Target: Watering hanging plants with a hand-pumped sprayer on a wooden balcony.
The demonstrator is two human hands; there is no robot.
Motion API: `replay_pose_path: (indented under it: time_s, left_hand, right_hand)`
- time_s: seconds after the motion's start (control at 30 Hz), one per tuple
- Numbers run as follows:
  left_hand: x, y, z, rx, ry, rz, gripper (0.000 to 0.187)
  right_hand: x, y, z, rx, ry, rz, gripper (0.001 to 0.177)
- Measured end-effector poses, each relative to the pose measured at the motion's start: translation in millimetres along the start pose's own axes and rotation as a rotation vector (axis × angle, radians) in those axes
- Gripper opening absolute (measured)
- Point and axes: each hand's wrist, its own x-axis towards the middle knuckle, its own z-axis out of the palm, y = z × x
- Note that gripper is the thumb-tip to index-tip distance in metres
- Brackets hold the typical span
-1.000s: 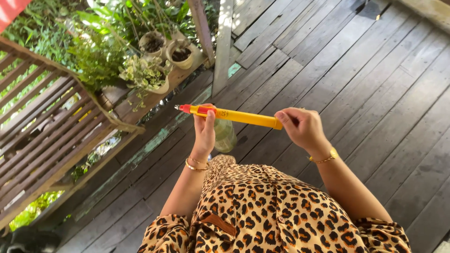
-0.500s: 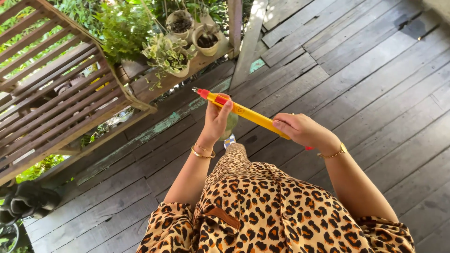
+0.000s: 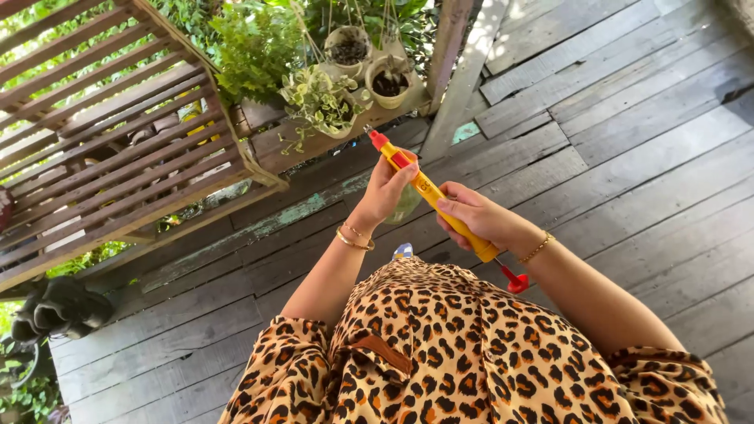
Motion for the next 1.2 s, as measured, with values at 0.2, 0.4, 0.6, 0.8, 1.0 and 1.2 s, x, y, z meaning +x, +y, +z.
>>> replay_pose_path:
  time_s: [0.2, 0.4, 0.6, 0.8, 1.0, 1.2]
  left_hand:
    - [21, -9, -22, -0.058, 0.191, 0.053, 0.023]
    - [26, -21, -25, -0.132, 0.377, 0.037, 0.021]
    - [40, -36, -46, -0.146, 0.414, 0.033, 0.016]
    - [53, -32, -58, -0.148, 0.456, -0.001, 0.016]
    - [73, -35, -62, -0.155, 0.459, 0.004, 0.017]
    - [95, -41, -62, -0.172, 0.478, 0.012, 0.019]
  right_hand:
    - [46, -14, 11, 0.04, 0.033, -0.04, 0.023]
    - [80, -15, 14, 0.096, 0.026, 0.011, 0.021]
    - [106, -18, 9, 0.116, 0.02, 0.082, 0.022]
    - [125, -27, 3, 0.199, -0.037, 0.134, 0.022]
    - [141, -40, -11, 0.183, -0.044, 0.125, 0.021]
    - [153, -48, -27, 0.183, -0.042, 0.149, 0.021]
